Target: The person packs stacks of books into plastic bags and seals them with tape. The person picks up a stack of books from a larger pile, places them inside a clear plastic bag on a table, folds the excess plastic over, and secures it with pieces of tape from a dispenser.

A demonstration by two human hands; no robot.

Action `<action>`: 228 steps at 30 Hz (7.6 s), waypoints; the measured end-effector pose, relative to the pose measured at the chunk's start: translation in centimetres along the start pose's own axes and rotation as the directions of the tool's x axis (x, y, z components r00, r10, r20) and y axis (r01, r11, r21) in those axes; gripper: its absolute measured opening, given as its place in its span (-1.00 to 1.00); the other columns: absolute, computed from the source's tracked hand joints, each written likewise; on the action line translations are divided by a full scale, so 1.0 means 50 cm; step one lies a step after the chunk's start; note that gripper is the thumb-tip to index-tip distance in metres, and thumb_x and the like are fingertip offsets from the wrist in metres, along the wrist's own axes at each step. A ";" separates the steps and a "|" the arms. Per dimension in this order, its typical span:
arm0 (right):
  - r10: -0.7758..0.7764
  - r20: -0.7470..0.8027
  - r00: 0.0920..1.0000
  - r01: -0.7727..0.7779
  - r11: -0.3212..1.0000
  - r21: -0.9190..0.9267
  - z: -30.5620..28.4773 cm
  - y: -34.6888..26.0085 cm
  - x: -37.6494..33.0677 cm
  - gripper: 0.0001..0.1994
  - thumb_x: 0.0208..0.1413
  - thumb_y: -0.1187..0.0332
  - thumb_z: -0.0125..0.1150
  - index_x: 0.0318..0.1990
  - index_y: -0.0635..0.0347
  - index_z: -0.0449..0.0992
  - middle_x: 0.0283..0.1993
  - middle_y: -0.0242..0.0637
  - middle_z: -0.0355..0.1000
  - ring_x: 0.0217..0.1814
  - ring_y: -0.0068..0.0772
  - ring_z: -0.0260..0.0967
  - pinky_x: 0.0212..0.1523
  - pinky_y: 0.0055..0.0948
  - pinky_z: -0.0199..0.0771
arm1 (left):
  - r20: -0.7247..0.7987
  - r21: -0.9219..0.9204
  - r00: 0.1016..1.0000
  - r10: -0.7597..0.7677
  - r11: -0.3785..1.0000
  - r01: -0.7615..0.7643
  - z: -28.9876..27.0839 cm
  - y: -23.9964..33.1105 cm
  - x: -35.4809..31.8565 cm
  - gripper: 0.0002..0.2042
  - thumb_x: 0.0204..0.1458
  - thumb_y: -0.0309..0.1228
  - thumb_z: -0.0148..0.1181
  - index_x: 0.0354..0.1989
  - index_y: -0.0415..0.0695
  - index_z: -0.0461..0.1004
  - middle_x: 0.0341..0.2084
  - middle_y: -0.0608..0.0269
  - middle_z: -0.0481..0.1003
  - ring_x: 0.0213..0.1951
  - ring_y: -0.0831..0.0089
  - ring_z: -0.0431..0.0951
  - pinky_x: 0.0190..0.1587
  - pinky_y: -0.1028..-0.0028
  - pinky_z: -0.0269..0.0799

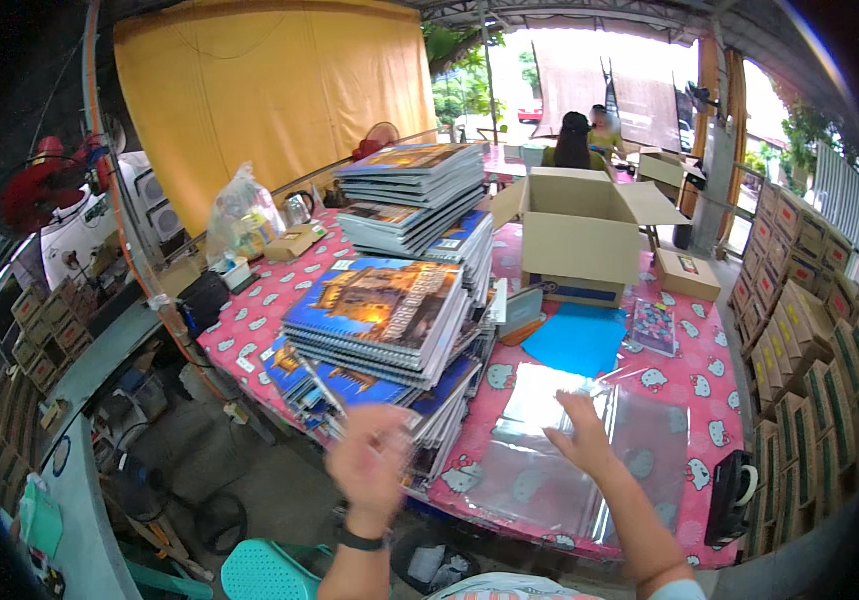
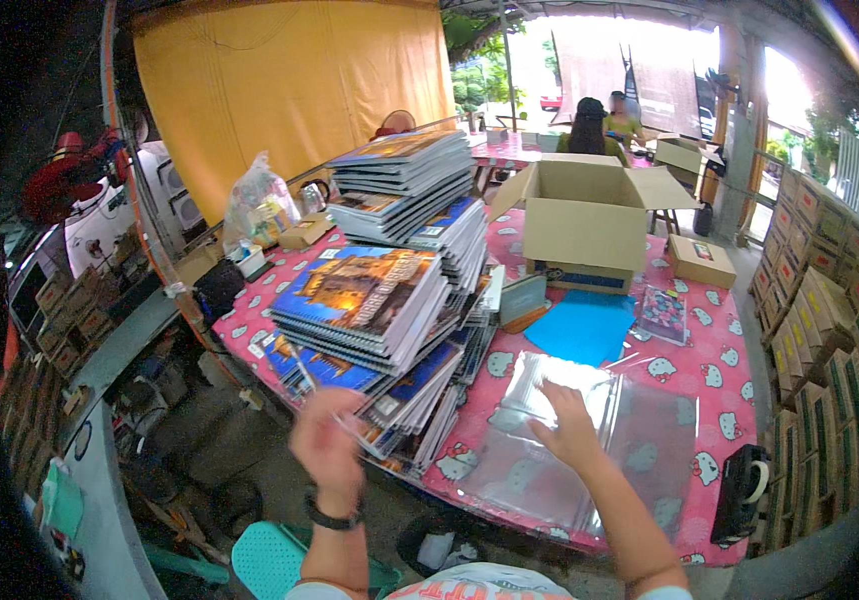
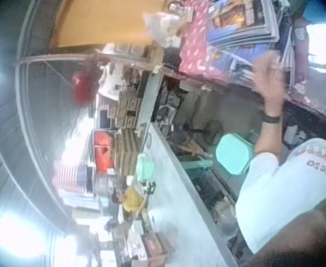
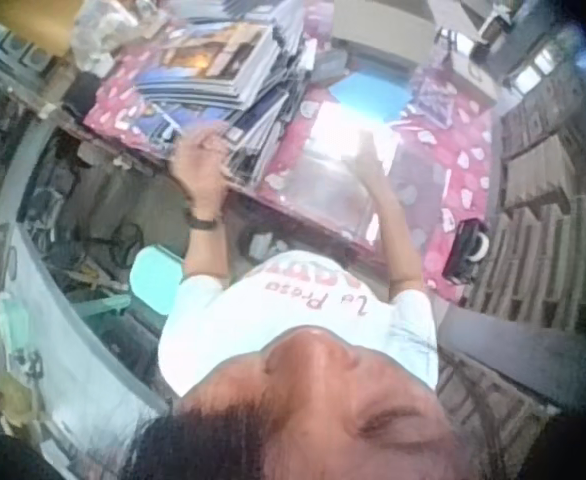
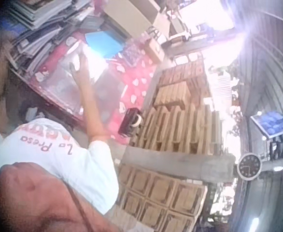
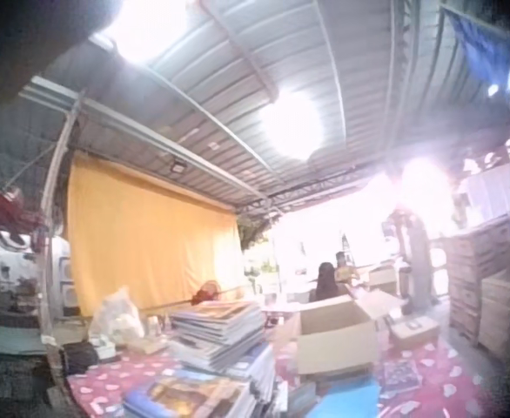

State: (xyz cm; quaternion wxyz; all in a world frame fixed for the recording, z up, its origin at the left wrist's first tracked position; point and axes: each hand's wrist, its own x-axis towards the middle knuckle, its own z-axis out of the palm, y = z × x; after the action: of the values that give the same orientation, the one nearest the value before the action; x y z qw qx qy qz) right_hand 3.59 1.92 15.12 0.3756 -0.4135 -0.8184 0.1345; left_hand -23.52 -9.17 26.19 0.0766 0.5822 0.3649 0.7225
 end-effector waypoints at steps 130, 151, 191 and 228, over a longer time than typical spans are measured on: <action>0.687 -0.476 0.549 -0.802 0.272 -0.532 -0.081 0.395 -0.419 -0.54 0.10 0.16 -0.04 0.09 0.25 0.31 0.23 -0.17 0.13 0.36 0.00 -0.17 0.22 0.16 -0.12 | 0.635 0.596 -0.169 -0.754 0.339 0.728 0.530 -0.445 -0.312 -0.34 -0.22 0.12 0.24 -0.30 -0.39 0.52 -0.32 0.01 0.52 -0.28 0.35 0.52 -0.22 0.45 0.36; 0.913 0.066 0.402 -0.916 0.401 0.031 -0.189 0.160 -0.371 -0.61 -0.16 0.37 0.23 -0.08 0.14 0.45 -0.24 -0.09 0.47 -0.27 -0.17 0.46 -0.23 -0.28 0.42 | 0.733 0.250 0.455 -0.506 0.822 0.512 0.578 -0.345 -0.241 -0.45 -0.07 -0.16 0.20 0.00 -0.31 0.28 -0.17 -0.13 0.44 -0.05 0.14 0.43 -0.04 0.30 0.32; 0.846 -0.037 0.532 -0.765 0.499 0.407 -0.008 0.355 -0.331 -0.24 -0.13 0.18 0.32 0.16 0.46 0.13 -0.06 0.09 0.38 -0.02 -0.16 0.36 -0.05 -0.35 0.32 | 0.570 0.323 0.259 -0.780 0.502 0.802 0.548 -0.336 -0.352 -0.36 -0.04 -0.13 0.20 0.10 -0.31 0.14 -0.06 0.06 0.39 -0.02 0.28 0.38 0.03 0.38 0.26; 0.497 0.032 0.867 -0.391 0.719 -0.575 -0.014 0.274 -0.282 -0.32 0.13 -0.07 -0.23 0.27 0.25 0.00 0.37 -0.05 -0.18 0.44 -0.13 -0.34 0.17 0.30 -0.11 | 0.507 0.734 0.784 -0.357 0.655 -0.176 0.380 -0.515 -0.351 -0.69 -0.12 -0.28 0.18 -0.17 -0.10 0.47 -0.08 0.21 0.41 0.04 0.18 0.27 0.04 0.18 0.15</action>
State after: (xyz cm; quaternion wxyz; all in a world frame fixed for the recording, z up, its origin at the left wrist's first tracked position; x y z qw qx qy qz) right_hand 17.28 -0.57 1.22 0.1197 -0.6739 -0.7288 0.0172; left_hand -9.11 8.37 -2.42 -0.0177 0.7412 0.6138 0.2712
